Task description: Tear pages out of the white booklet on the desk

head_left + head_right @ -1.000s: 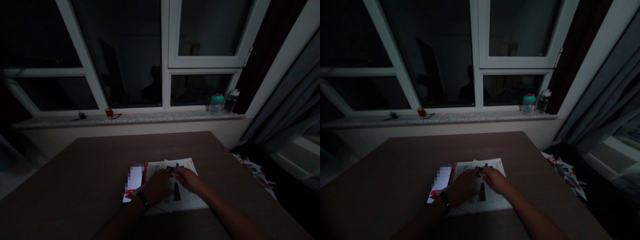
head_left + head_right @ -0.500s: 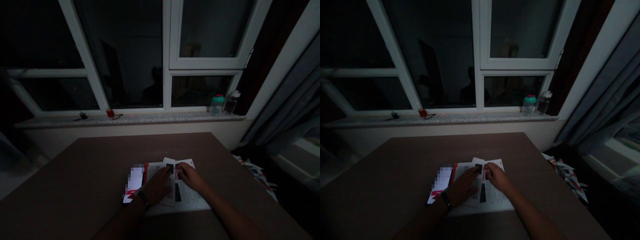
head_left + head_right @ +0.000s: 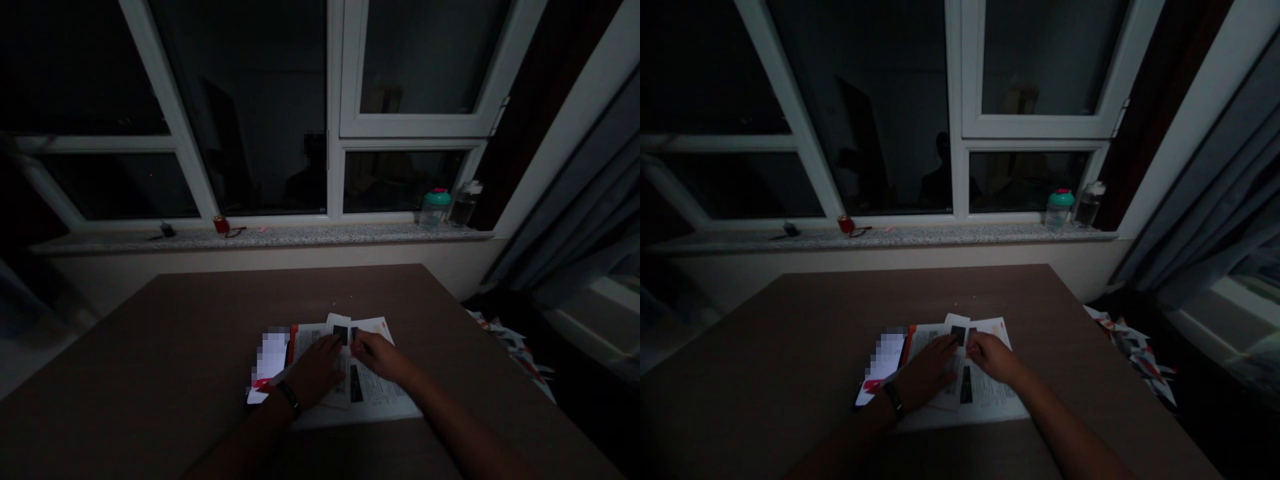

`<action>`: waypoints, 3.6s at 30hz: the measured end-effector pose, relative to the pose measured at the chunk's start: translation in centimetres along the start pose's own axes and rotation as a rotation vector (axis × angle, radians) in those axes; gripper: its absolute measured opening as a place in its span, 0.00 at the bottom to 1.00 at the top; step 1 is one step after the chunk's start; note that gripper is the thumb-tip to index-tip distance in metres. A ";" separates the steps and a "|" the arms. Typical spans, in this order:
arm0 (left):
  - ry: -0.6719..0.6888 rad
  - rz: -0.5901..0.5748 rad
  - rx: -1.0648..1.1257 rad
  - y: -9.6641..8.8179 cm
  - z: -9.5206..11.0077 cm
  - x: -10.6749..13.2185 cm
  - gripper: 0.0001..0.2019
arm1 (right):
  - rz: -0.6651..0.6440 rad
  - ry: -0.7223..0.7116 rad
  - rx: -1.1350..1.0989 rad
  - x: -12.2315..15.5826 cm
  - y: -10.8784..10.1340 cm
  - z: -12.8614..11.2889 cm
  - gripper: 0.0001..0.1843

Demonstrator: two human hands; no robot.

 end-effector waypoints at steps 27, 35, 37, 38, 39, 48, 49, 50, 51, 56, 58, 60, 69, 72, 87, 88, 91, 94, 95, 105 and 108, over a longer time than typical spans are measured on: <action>-0.028 -0.057 0.046 -0.3 0.2 0.0 0.27 | 0.070 0.044 0.075 0.1 0.0 -1.3 0.05; -0.020 -0.051 0.048 -0.6 0.4 0.1 0.27 | 0.013 0.110 0.175 -0.4 0.4 -1.0 0.06; -0.025 -0.047 0.048 -0.5 0.3 0.1 0.27 | -0.007 0.088 0.170 -0.3 0.4 -1.1 0.05; -0.029 -0.048 0.046 -0.5 0.3 0.0 0.27 | -0.020 0.073 0.173 -0.2 0.4 -1.1 0.05; -0.035 -0.053 0.043 -0.5 0.3 0.0 0.28 | -0.033 0.057 0.179 -0.1 0.4 -1.1 0.05; 0.006 -0.099 0.046 -0.6 0.2 0.4 0.35 | -0.001 0.119 0.188 -0.9 0.0 -0.5 0.06; 0.011 -0.098 0.046 -0.6 0.2 0.4 0.35 | -0.006 0.108 0.183 -1.0 0.0 -0.7 0.06; 0.016 -0.095 0.045 -0.5 0.1 0.4 0.36 | -0.015 0.094 0.184 -0.9 0.1 -0.8 0.07; 0.018 -0.091 0.045 -0.5 0.1 0.4 0.36 | -0.027 0.079 0.190 -0.8 0.2 -1.1 0.07; 0.013 -0.079 0.052 -0.2 -0.1 0.4 0.37 | -0.099 0.015 0.182 0.4 1.0 -2.0 0.06; 0.003 -0.085 0.059 -0.2 -0.2 0.4 0.37 | -0.089 0.016 0.165 0.4 0.9 -1.8 0.06; -0.004 -0.093 0.064 -0.2 -0.2 0.4 0.37 | -0.047 0.033 0.152 0.0 0.5 -1.3 0.07; -0.041 -0.124 0.061 -0.6 0.1 0.3 0.38 | -0.022 -0.008 0.121 -0.4 0.1 -0.9 0.06; -0.041 -0.122 0.058 -0.2 -0.1 0.3 0.36 | -0.103 -0.040 0.114 0.5 0.7 -1.7 0.06; -0.001 -0.104 0.069 -0.1 -0.2 0.4 0.35 | -0.025 0.032 0.112 -0.6 0.3 -1.0 0.06; 0.000 -0.100 0.069 -0.1 -0.2 0.4 0.34 | -0.047 0.029 0.122 -0.3 0.4 -1.3 0.06; 0.005 -0.081 0.073 0.0 -0.2 0.5 0.32 | -0.127 -0.035 0.114 0.6 0.7 -2.4 0.05; 0.016 -0.084 0.095 -0.2 0.0 0.6 0.35 | -0.148 -0.062 0.093 1.1 0.9 -2.9 0.05; 0.020 -0.099 0.104 -0.3 0.0 0.6 0.37 | -0.138 -0.058 0.083 1.1 0.9 -2.8 0.05; -0.054 -0.039 0.009 -0.7 0.3 0.1 0.29 | 0.116 0.054 -0.174 0.1 0.8 -0.3 0.02; -0.048 -0.026 -0.028 -0.5 0.5 0.1 0.28 | 0.134 0.057 -0.203 0.0 1.1 -0.6 0.02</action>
Point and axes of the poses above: each hand's wrist, its own x-axis away from the middle knuckle, its own y-axis out of the palm, z = x × y, the point moved 2 cm from there along -x, towards the middle knuckle, and after that the axes turned 12 degrees about -z, right-handed, at the moved point
